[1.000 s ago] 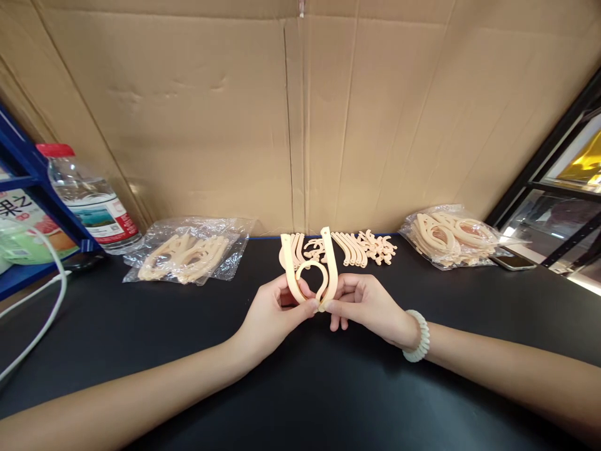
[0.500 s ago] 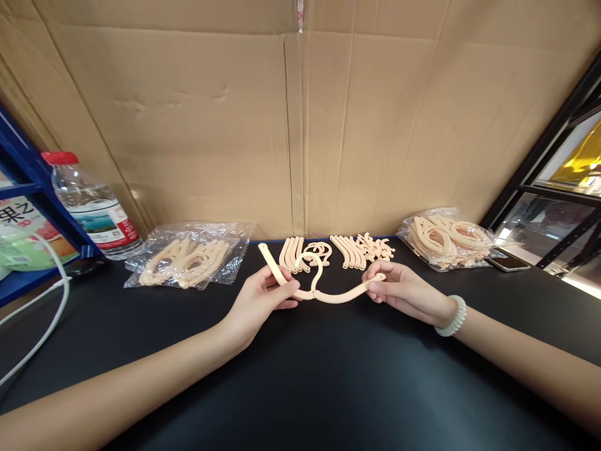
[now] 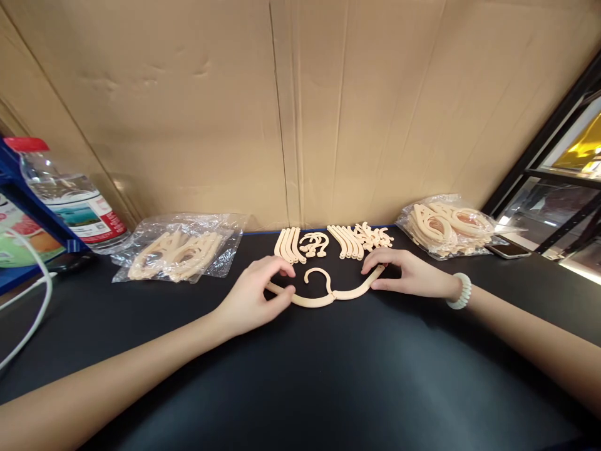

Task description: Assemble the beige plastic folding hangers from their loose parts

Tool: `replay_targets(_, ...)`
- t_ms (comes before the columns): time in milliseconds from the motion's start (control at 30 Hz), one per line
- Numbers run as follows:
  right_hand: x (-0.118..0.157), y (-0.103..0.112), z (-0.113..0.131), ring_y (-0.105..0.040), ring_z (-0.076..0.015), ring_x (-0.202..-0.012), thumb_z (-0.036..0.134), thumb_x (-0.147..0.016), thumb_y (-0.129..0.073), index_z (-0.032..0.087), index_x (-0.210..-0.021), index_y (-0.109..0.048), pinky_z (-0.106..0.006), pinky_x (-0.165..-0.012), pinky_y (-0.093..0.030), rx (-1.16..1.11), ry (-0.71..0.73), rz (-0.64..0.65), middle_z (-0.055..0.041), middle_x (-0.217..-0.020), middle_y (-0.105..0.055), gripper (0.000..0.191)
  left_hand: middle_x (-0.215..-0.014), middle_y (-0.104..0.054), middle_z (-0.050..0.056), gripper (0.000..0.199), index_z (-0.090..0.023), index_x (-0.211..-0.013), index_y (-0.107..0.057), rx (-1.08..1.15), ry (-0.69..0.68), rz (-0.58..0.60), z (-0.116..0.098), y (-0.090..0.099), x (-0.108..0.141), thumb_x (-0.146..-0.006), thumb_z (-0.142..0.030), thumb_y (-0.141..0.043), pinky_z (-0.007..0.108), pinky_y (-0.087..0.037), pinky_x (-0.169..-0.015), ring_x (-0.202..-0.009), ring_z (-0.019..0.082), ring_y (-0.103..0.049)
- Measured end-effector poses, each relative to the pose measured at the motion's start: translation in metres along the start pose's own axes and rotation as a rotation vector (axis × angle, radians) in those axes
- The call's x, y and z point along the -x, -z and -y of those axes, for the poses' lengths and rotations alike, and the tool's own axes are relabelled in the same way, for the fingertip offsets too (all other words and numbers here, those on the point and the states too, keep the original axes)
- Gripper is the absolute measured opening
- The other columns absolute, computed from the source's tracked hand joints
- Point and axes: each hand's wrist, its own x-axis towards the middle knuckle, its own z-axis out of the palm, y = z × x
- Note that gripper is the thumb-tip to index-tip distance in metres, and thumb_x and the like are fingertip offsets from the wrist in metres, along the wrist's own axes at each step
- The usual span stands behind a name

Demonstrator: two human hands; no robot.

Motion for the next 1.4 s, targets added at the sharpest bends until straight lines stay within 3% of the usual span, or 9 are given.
replay_targets(133, 0.0, -0.003, 0.006, -0.058, -0.0186, -0.08, 0.041, -0.087, -0.062, 0.017, -0.087, -0.066, -0.032, -0.075, -0.046, 0.071, 0.032, 0.037, -0.0058, -0.086, -0.065, 0.024, -0.09, -0.065, 0.002, 0.007, -0.021, -0.09, -0.056, -0.164, -0.227, 0.186, -0.002, -0.003, 0.004, -0.083, -0.018, -0.054, 0.037, -0.039, -0.088, -0.087, 0.019, -0.06)
replay_targets(400, 0.001, 0.0, 0.013, -0.054, -0.0162, -0.07, 0.041, -0.085, -0.063, 0.018, -0.076, -0.061, -0.029, -0.066, -0.042, 0.092, -0.033, 0.103, -0.0027, -0.075, -0.061, 0.025, -0.086, -0.063, 0.002, 0.013, -0.02, -0.09, -0.054, -0.228, -0.252, 0.21, 0.001, -0.005, 0.005, -0.09, -0.014, -0.043, 0.034, -0.038, -0.08, -0.083, 0.018, -0.057)
replay_targets(633, 0.001, -0.004, 0.017, -0.054, -0.0152, -0.068, 0.038, -0.082, -0.066, 0.019, -0.07, -0.057, -0.029, -0.067, -0.042, 0.052, -0.045, 0.135, -0.0008, -0.072, -0.06, 0.024, -0.086, -0.06, 0.002, 0.01, -0.019, -0.086, -0.054, -0.314, -0.159, 0.15, 0.002, -0.006, 0.006, -0.087, -0.015, -0.045, 0.033, -0.038, -0.072, -0.078, 0.018, -0.054)
replay_targets(800, 0.0, -0.005, 0.014, -0.054, -0.0151, -0.068, 0.038, -0.082, -0.067, 0.019, -0.07, -0.058, -0.029, -0.067, -0.042, 0.027, -0.026, 0.119, -0.0007, -0.072, -0.06, 0.025, -0.086, -0.059, 0.003, 0.011, -0.02, -0.091, -0.053, -0.31, -0.087, 0.106, 0.001, -0.007, 0.004, -0.081, -0.017, -0.049, 0.036, -0.041, -0.074, -0.081, 0.021, -0.054)
replay_targets(933, 0.0, -0.007, 0.011, -0.055, -0.016, -0.072, 0.042, -0.082, -0.068, 0.018, -0.079, -0.064, -0.029, -0.068, -0.044, -0.015, -0.006, 0.072, -0.0027, -0.077, -0.062, 0.025, -0.091, -0.057, 0.003, 0.03, -0.02, -0.099, -0.05, -0.174, 0.067, 0.05, 0.008, -0.007, 0.002, -0.07, -0.015, -0.052, 0.039, -0.044, -0.08, -0.088, 0.023, -0.055)
replay_targets(1100, 0.0, -0.006, 0.01, -0.055, -0.0159, -0.073, 0.042, -0.081, -0.069, 0.018, -0.084, -0.066, -0.029, -0.069, -0.045, -0.012, 0.015, 0.084, -0.0029, -0.08, -0.063, 0.025, -0.084, -0.057, 0.002, 0.038, -0.022, -0.09, -0.048, 0.152, 0.294, 0.013, 0.019, -0.003, -0.004, -0.055, -0.01, -0.043, 0.035, -0.044, -0.075, -0.084, 0.02, -0.053)
replay_targets(1400, 0.001, -0.002, 0.008, -0.057, -0.0166, -0.076, 0.038, -0.083, -0.066, 0.017, -0.087, -0.066, -0.03, -0.072, -0.046, -0.009, 0.013, 0.096, -0.004, -0.083, -0.064, 0.021, -0.075, -0.054, -0.001, 0.031, -0.022, -0.083, -0.049, 0.174, 0.343, -0.015, 0.017, -0.003, -0.006, -0.054, -0.012, -0.044, 0.03, -0.043, -0.067, -0.074, 0.017, -0.05)
